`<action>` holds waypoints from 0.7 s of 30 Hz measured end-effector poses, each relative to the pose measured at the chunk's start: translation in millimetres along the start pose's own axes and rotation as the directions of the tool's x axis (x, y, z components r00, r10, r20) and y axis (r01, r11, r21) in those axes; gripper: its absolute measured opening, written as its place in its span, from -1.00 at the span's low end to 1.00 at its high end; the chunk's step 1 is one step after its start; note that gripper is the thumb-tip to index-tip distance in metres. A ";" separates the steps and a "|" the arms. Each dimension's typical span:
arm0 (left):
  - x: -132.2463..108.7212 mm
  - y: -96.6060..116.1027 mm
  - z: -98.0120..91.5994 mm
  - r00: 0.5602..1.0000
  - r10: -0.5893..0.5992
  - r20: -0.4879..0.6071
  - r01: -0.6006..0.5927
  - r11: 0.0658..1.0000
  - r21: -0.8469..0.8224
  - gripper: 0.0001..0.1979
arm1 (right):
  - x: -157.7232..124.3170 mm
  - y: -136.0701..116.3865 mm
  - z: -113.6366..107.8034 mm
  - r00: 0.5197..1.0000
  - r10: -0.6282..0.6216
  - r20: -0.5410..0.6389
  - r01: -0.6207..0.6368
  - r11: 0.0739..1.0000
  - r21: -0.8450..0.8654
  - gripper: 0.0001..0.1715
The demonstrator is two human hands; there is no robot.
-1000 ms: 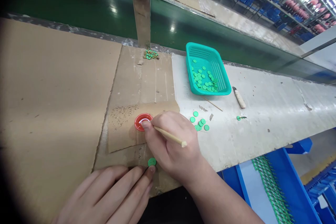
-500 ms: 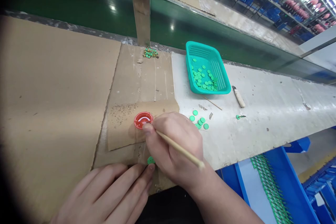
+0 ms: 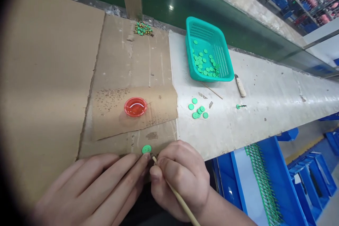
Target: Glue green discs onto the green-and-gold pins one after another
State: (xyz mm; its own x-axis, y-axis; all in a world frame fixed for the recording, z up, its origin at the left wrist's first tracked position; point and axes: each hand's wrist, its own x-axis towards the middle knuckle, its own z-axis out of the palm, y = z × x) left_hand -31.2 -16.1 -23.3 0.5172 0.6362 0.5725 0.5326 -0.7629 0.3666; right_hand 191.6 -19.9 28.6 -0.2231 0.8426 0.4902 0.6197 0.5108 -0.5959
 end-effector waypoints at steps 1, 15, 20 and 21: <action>0.1 -0.1 -0.5 1.000 0.000 0.012 0.000 1.000 0.003 -0.78 | 0.3 0.3 0.9 1.000 0.002 -0.006 -0.002 1.000 -0.001 -0.62; 8.7 -2.4 -7.5 0.998 0.015 0.059 -0.014 1.000 -0.010 -0.73 | -1.3 0.5 3.9 1.000 0.026 -0.005 -0.025 0.999 0.043 -0.65; 16.2 -4.7 -10.0 0.996 0.049 0.073 -0.048 0.999 -0.011 -0.72 | -1.2 2.0 5.1 0.999 0.020 -0.048 -0.017 0.998 0.054 -0.67; 16.9 -4.9 -10.6 0.996 0.056 0.075 -0.055 0.998 -0.013 -0.72 | -0.9 2.0 5.3 0.999 0.019 -0.048 -0.017 0.998 0.055 -0.67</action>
State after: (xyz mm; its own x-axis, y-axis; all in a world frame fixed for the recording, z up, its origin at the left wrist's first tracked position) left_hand -32.2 -2.9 -7.6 0.5951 0.5995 0.5352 0.4947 -0.7981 0.3440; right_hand 189.1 -18.8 23.6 -0.1745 0.8430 0.5088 0.5813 0.5053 -0.6378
